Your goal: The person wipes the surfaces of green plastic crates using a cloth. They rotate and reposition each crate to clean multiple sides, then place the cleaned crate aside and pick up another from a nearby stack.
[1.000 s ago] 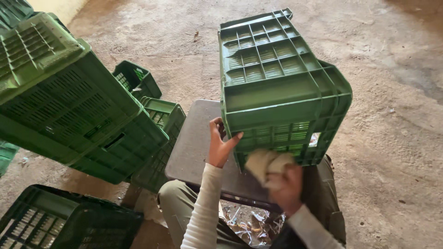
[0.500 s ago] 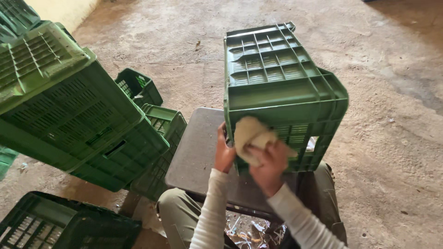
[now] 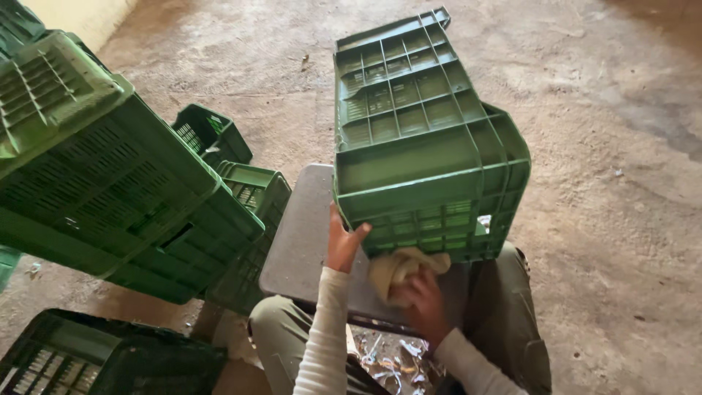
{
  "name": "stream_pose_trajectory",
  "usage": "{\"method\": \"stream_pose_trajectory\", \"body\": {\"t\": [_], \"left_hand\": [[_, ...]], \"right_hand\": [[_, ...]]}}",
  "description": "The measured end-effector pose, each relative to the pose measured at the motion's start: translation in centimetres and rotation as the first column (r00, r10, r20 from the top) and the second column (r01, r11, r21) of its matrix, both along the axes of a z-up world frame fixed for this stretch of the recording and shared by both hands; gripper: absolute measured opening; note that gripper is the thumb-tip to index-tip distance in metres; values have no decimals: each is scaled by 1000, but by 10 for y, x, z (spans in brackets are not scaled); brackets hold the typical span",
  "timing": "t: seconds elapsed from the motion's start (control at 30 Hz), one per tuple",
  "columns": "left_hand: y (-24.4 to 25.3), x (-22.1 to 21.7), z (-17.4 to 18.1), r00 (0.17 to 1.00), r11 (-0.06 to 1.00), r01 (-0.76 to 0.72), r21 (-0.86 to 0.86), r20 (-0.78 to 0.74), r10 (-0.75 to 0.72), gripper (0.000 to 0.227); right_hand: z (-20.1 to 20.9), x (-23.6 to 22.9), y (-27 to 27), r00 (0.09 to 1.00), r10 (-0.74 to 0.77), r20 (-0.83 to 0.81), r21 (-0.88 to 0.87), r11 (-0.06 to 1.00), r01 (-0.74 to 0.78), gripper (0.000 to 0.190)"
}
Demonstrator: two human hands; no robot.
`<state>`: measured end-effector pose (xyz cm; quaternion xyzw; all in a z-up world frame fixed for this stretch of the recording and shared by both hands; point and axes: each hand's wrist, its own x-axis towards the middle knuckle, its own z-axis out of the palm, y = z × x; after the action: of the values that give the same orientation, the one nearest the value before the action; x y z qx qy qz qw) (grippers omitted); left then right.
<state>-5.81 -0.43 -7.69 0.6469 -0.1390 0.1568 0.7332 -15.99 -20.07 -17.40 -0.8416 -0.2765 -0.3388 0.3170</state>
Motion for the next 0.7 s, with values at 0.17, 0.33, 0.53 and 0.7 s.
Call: {"method": "stream_pose_trajectory", "body": {"t": [0.17, 0.33, 0.53, 0.7], "left_hand": [[0, 2, -10, 999, 997, -33, 65, -8, 33, 84], [-9, 3, -8, 997, 998, -47, 35, -64, 49, 70], [-13, -5, -3, 997, 996, -74, 40, -36, 75, 67], [-13, -7, -13, 993, 991, -110, 82, -27, 112, 68]], "right_hand": [[75, 26, -29, 986, -104, 129, 179, 981, 80, 37], [186, 69, -59, 841, -226, 491, 240, 963, 118, 23], [248, 95, -47, 825, -417, 382, 546, 822, 162, 21], [160, 59, -28, 851, -406, 333, 297, 902, 314, 44]]}}
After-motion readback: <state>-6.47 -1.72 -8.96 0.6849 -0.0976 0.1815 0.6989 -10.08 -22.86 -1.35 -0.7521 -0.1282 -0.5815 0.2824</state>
